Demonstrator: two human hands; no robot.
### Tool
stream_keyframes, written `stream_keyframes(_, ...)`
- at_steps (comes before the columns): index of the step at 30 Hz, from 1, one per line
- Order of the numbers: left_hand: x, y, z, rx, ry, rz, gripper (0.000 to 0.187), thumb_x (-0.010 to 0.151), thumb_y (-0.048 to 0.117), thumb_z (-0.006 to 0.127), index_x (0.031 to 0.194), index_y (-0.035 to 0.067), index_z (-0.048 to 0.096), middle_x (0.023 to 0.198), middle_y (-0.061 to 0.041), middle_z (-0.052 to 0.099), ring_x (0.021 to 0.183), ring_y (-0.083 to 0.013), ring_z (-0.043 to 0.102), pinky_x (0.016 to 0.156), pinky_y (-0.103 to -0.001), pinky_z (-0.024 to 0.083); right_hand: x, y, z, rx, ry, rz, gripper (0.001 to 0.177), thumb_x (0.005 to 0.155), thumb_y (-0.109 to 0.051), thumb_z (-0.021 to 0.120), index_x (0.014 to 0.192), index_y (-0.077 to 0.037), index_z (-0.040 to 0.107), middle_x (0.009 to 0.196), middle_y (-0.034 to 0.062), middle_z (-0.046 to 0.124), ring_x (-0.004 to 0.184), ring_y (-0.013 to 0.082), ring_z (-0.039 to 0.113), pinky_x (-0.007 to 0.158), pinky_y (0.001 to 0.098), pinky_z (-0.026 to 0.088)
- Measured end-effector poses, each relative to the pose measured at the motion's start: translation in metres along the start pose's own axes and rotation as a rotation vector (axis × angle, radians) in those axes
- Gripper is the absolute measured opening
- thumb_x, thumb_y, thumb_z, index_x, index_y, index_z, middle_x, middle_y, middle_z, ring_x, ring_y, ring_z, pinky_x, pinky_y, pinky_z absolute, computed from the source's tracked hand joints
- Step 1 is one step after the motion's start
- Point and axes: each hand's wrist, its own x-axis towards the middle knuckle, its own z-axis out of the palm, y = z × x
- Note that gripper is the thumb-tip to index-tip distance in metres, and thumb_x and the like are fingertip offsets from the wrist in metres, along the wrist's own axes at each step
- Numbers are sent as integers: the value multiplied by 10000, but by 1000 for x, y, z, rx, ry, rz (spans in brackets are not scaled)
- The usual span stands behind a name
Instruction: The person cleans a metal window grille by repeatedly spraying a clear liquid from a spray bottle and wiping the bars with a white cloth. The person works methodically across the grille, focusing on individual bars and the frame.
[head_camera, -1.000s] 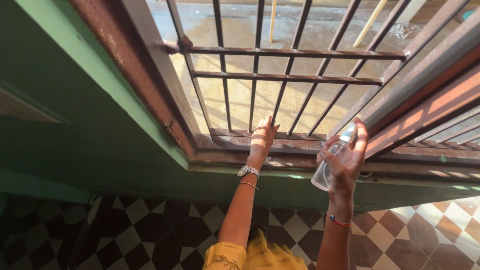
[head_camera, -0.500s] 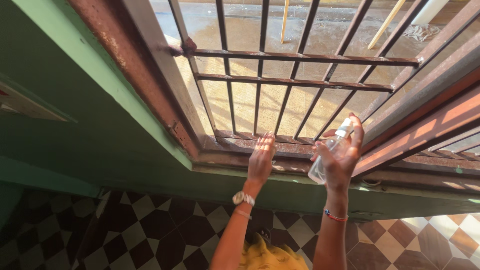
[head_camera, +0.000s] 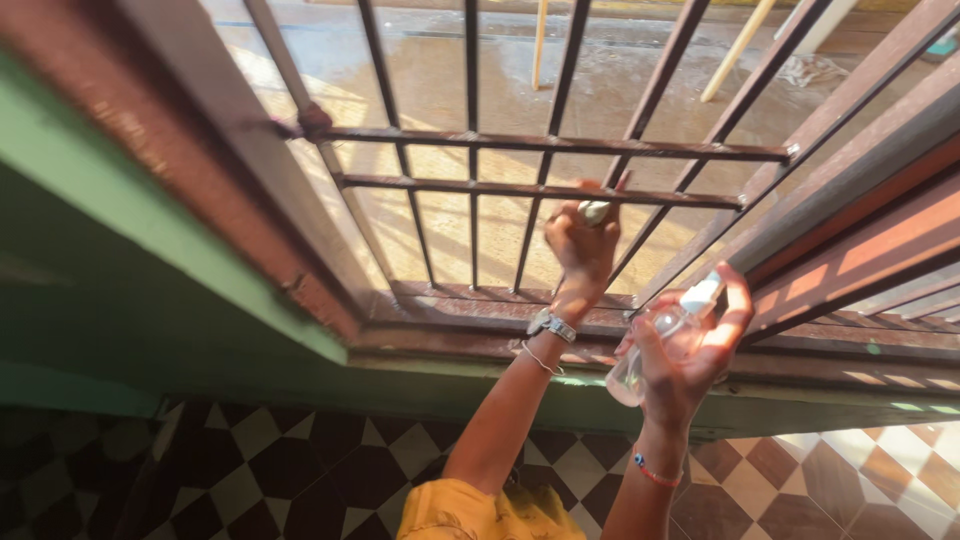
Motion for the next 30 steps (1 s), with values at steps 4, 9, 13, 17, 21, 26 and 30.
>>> stream_keyframes(4,-3,-31,14,-10,-54,156,194,991,225,636,1000,35,673,622,-4,642,445,-148,575,482,-320,446,7,5,-8,-57,51,-8,876,854,119,641,1587,-168,258,1017,114,566,671,145,601,555,292,566)
stream_keyframes(9,-20,-55,28,-238,-170,65,291,1068,327,567,853,137,611,630,22,614,485,-77,592,476,-198,453,23,25,-13,-38,77,19,891,835,131,642,1592,-172,282,1045,94,557,723,138,601,580,294,564)
stream_keyframes(13,-29,-69,39,1,-419,-88,183,930,253,551,995,96,621,582,-3,591,393,-101,528,377,-226,383,26,34,-12,-91,68,12,891,822,132,637,1587,-174,296,1030,93,567,720,136,599,582,286,554)
stream_keyframes(17,-12,-48,26,-292,98,267,171,1103,229,635,1133,83,551,780,3,687,643,-111,691,517,-181,537,22,31,-14,-73,68,0,901,813,121,638,1585,-168,273,1010,92,557,690,139,599,572,285,563)
stream_keyframes(21,-9,-40,21,-137,74,211,190,964,207,733,1012,92,590,692,-16,653,568,-134,648,507,-246,480,10,27,-30,-160,89,-87,847,841,88,631,1590,-109,288,1104,102,556,865,139,588,641,283,570)
stream_keyframes(26,-34,-80,36,-155,-143,65,137,961,217,700,864,135,650,667,-26,674,515,-121,651,442,-236,487,-5,15,-53,-363,40,-297,761,874,63,659,1530,-47,291,1159,108,550,1018,157,610,838,289,586)
stream_keyframes(30,-88,-138,26,7,-583,-229,169,985,212,593,915,60,618,727,-94,660,565,-190,625,482,-307,532,-19,-2,-63,-390,29,-352,753,874,64,671,1525,-36,308,1117,98,540,970,144,578,882,261,533)
